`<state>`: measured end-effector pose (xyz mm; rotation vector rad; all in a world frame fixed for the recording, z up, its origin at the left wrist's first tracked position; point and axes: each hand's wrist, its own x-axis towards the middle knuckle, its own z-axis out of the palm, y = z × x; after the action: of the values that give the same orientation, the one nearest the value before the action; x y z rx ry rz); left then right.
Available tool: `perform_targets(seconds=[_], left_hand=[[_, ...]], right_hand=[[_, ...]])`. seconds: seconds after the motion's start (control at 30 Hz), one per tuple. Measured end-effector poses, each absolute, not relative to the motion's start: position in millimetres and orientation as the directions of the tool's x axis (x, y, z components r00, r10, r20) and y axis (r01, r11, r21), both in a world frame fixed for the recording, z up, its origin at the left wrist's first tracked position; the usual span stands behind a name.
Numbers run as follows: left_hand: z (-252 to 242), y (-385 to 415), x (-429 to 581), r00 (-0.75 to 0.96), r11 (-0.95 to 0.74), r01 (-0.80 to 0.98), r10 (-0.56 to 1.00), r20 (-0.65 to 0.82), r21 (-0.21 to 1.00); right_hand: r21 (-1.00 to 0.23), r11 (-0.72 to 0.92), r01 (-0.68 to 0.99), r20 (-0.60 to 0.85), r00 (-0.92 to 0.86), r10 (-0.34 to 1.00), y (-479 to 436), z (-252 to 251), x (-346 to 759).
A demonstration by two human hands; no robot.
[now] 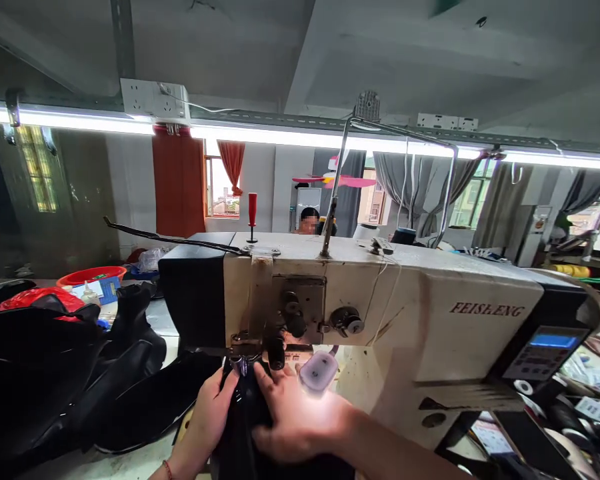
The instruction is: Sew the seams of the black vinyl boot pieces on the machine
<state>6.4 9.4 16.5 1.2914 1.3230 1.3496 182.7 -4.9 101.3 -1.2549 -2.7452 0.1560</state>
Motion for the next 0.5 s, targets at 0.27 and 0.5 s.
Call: perform_targets(seconds=[0.27, 0.5], left_hand=[[28, -2, -7, 0.009, 0.033, -0.016, 0.999, -0.033, 0.999], [40, 7, 1, -0.018, -0.001, 0.046, 1.000, 0.002, 0.999]], right_hand=[[0.014, 0.794, 0.608, 0.127, -0.788, 0.602, -16, 96, 199], [-0.456, 0.717, 0.527, 0.174, -0.737, 0.653, 23, 98, 225]])
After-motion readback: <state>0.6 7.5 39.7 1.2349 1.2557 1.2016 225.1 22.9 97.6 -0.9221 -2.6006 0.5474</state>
